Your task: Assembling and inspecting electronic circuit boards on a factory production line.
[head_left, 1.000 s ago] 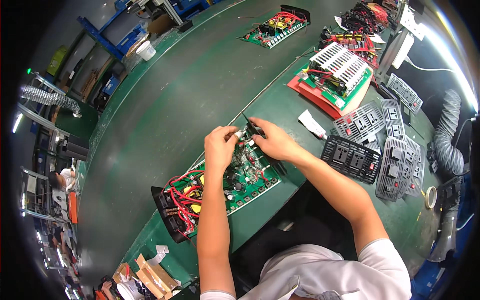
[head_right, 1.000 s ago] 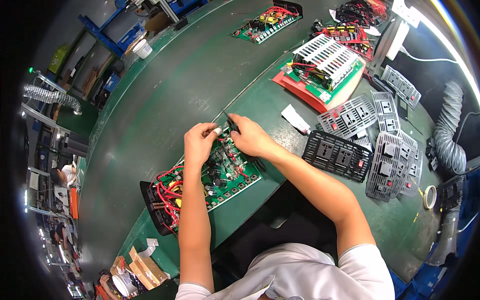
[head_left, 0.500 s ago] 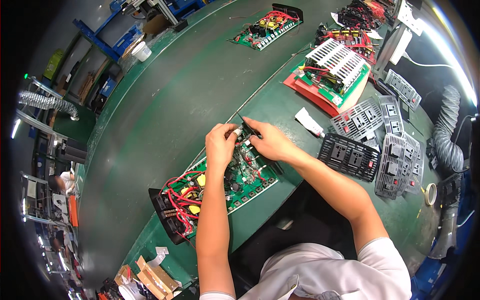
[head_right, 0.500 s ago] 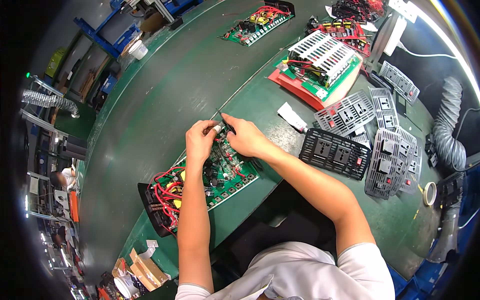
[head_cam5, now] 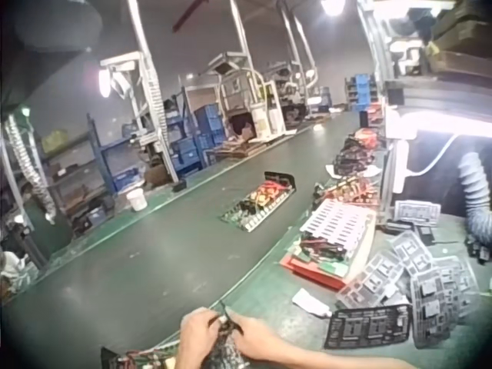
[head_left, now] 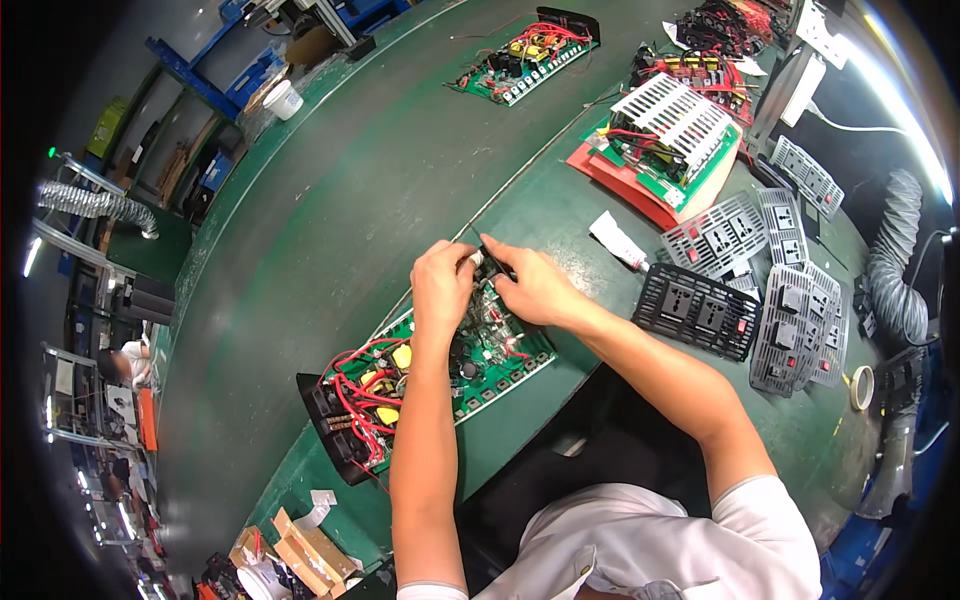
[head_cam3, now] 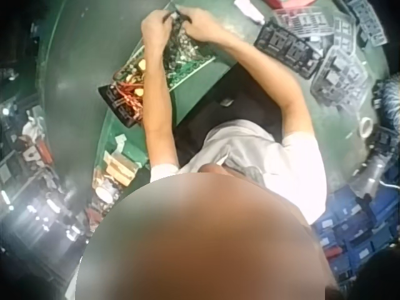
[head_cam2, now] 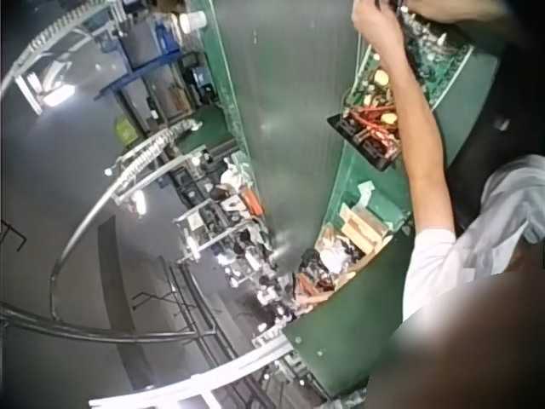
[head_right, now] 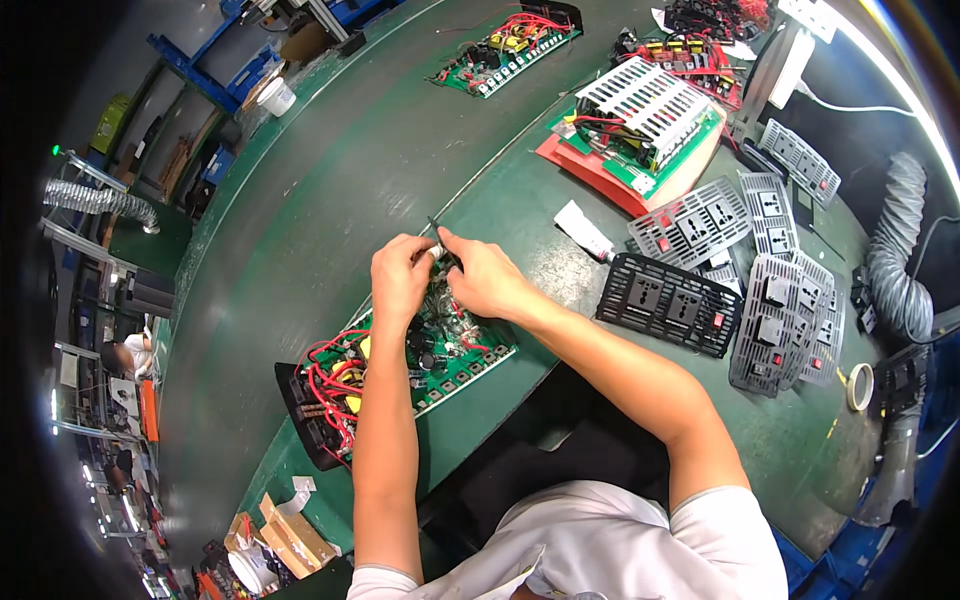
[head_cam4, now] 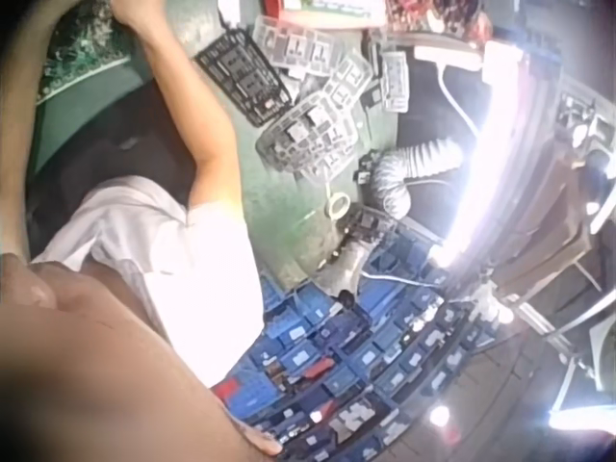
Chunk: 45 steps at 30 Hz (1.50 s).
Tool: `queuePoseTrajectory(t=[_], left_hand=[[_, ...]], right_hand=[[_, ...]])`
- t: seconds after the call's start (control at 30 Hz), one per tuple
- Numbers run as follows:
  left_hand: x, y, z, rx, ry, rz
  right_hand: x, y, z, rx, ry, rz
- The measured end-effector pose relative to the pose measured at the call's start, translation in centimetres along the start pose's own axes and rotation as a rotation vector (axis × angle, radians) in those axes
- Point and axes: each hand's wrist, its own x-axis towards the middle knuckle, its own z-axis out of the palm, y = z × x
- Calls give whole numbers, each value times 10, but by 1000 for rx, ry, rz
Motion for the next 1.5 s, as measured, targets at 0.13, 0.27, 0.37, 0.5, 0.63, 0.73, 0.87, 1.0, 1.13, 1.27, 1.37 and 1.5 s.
queuePoseTrajectory(t=[0.13, 0.27, 0.37, 0.5, 0.63, 0.73, 0.87, 1.0, 1.13, 1.27, 1.37, 1.5], left_hand=[[5, 2, -4, 41, -29, 59], [5, 0, -21, 56, -132, -8], [-4, 1, -60, 83, -68, -30], [-28, 25, -141, 43, 166, -99], [-72, 37, -206, -61, 454, -94], [-100, 43, -234, -41, 562, -104], [-115, 31, -251, -111, 679, -56], [-109, 20, -249, -107, 766, -117], [-113, 29, -261, -216, 802, -106], [-117, 38, -278, -151, 818, -138], [-119, 53, -290, -125, 818, -109], [-112, 68, -283, -216, 832, -73]], right_hand=[[1, -1, 1, -38, -29, 67], [3, 10, 5, 17, -30, 61], [6, 9, 4, 82, -65, 101], [5, 14, -2, 83, -17, 65], [7, 16, -3, 74, -36, 57], [7, 7, -2, 101, -76, 110], [3, -6, -10, -118, -25, 62], [-14, -54, -15, -186, 118, -134], [-36, -90, 10, 11, 44, -233], [-63, -106, 41, -24, -307, -291], [-91, -91, 95, 129, -691, -243], [-122, -75, 177, 641, -1042, 441]])
